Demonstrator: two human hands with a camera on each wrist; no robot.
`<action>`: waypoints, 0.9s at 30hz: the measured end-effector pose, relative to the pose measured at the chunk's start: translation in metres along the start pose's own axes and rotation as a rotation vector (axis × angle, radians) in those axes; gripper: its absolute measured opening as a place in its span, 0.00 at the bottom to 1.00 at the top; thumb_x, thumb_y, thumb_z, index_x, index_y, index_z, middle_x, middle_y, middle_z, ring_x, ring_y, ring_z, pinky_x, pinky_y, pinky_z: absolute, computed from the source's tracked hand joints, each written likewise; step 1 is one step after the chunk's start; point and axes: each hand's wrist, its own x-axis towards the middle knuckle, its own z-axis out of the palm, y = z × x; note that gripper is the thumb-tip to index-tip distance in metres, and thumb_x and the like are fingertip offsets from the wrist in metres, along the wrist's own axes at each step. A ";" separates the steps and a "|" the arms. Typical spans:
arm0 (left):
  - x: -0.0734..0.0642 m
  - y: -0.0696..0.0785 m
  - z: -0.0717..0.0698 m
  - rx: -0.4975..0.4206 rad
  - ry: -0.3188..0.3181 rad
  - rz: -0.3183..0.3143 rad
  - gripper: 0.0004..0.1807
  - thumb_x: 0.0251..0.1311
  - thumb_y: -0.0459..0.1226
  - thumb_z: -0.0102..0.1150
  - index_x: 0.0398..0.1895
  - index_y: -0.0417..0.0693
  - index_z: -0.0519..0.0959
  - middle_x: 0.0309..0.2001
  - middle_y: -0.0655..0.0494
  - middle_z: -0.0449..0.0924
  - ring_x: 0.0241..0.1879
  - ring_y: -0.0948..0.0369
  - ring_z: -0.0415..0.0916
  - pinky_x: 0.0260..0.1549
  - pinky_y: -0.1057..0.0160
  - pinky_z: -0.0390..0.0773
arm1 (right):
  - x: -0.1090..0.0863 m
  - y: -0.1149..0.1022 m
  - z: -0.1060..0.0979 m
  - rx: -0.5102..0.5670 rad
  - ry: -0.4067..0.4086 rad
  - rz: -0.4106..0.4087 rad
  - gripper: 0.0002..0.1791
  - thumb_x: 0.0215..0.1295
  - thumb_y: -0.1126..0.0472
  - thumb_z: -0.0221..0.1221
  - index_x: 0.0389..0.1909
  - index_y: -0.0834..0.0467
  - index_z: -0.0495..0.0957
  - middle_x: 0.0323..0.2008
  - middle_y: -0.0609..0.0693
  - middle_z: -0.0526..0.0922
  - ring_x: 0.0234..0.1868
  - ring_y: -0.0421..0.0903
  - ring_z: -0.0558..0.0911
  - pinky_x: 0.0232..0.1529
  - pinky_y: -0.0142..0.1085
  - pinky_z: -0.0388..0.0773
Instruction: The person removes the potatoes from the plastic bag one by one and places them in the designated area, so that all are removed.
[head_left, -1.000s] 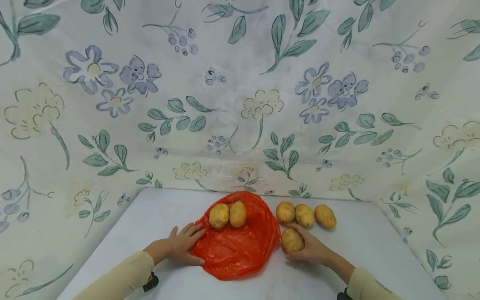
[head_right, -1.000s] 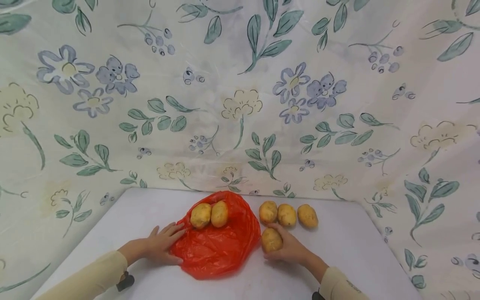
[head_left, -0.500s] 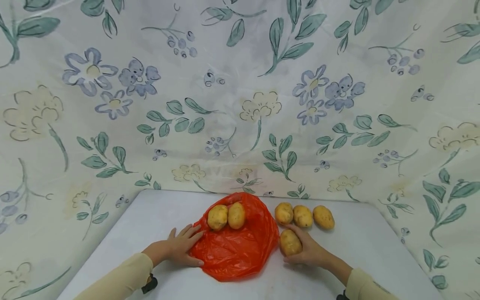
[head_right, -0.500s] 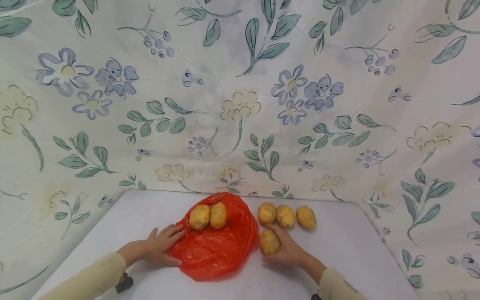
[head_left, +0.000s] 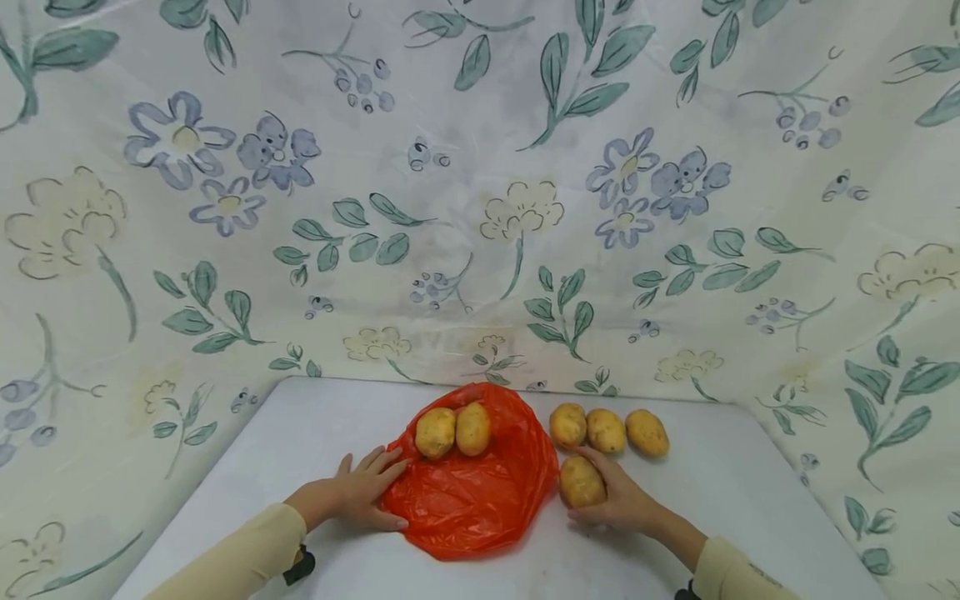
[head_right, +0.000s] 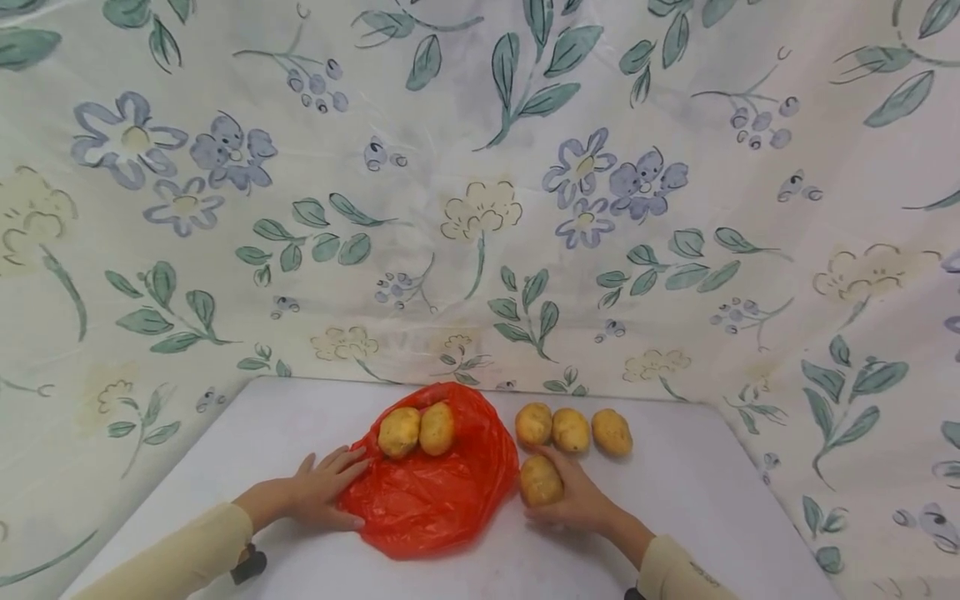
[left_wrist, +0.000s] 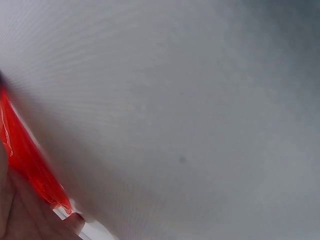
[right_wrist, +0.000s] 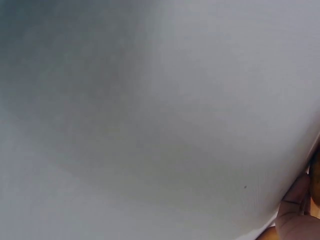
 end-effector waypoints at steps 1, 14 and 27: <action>0.000 0.000 0.000 0.001 0.002 -0.001 0.57 0.47 0.68 0.65 0.76 0.49 0.59 0.78 0.45 0.50 0.77 0.39 0.40 0.65 0.22 0.37 | 0.000 0.000 0.000 0.001 0.004 0.002 0.54 0.50 0.52 0.75 0.74 0.52 0.55 0.70 0.58 0.63 0.65 0.56 0.69 0.62 0.62 0.69; 0.000 0.001 0.002 0.017 -0.005 -0.006 0.57 0.47 0.67 0.65 0.75 0.48 0.60 0.77 0.45 0.51 0.77 0.39 0.40 0.65 0.23 0.37 | -0.001 0.005 0.003 0.015 0.020 0.016 0.51 0.52 0.50 0.74 0.73 0.52 0.57 0.66 0.57 0.67 0.61 0.54 0.72 0.58 0.55 0.74; 0.000 0.002 -0.002 0.004 0.003 -0.002 0.57 0.46 0.67 0.66 0.75 0.48 0.59 0.77 0.45 0.50 0.77 0.39 0.40 0.65 0.22 0.37 | -0.012 -0.008 -0.018 -0.242 0.194 0.011 0.47 0.59 0.40 0.66 0.74 0.50 0.57 0.68 0.63 0.63 0.60 0.58 0.73 0.51 0.51 0.78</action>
